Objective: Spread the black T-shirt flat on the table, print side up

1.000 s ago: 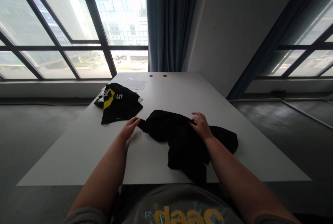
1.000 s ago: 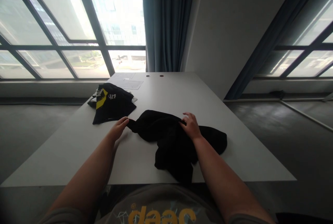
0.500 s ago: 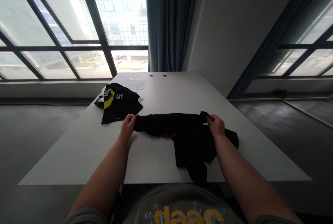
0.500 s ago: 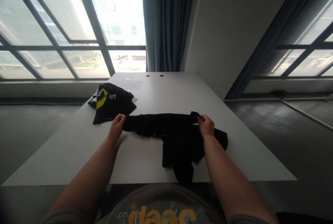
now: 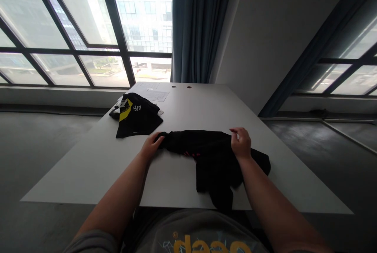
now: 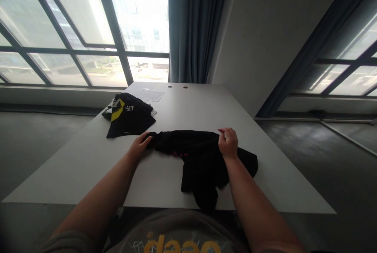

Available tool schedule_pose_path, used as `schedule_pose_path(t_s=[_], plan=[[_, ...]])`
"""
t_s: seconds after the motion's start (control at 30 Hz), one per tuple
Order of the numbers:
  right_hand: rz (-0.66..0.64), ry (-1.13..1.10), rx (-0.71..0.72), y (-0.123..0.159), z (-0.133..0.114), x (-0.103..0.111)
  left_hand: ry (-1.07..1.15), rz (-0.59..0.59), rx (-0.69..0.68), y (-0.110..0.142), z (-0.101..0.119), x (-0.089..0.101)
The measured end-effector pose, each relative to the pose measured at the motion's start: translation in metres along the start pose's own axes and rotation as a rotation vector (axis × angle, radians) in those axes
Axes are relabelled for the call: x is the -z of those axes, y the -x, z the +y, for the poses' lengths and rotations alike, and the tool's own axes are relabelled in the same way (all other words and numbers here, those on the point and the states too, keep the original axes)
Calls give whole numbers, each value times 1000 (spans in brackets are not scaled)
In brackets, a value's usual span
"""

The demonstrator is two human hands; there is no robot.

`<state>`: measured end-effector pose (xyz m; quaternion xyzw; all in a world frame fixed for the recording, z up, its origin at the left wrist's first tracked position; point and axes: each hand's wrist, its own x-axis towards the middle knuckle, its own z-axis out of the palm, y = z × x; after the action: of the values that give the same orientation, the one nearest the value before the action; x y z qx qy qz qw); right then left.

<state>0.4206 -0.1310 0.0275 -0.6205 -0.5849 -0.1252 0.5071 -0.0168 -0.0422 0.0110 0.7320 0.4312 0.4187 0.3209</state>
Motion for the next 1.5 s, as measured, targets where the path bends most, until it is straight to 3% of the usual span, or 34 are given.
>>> schedule_pose_path(t_s=[0.13, 0.23, 0.37, 0.53, 0.67, 0.83, 0.97, 1.07, 1.23, 1.4, 1.5], plan=[[-434, -163, 231, -8, -64, -36, -38, -130, -101, 0, 4, -4], [-643, -251, 308, -11, -100, -74, -73, -208, -180, 0, 7, -6], [-768, -306, 353, -12, -121, -119, -257, -293, -276, 3, 14, -8], [-766, -322, 325, -1, -108, -147, -467, -349, -340, 7, 19, -11], [-680, -311, 226, 11, -90, -147, -537, -321, -309, 6, 13, -21], [-606, -325, 230, 19, -86, -133, -636, -253, -255, 2, 9, -33], [-531, -306, 254, 20, -78, -122, -682, -213, -248, 3, 14, -33], [-502, -245, 189, 17, -61, -117, -658, -187, -253, 3, 14, -28], [-597, -167, 151, 11, -32, -110, -437, -290, -290, 1, 10, -21], [-667, -140, 201, 10, -27, -102, -520, -237, -67, 5, 16, -25], [-683, -126, 216, 10, -29, -99, -493, -225, -44, 10, 21, -28]])
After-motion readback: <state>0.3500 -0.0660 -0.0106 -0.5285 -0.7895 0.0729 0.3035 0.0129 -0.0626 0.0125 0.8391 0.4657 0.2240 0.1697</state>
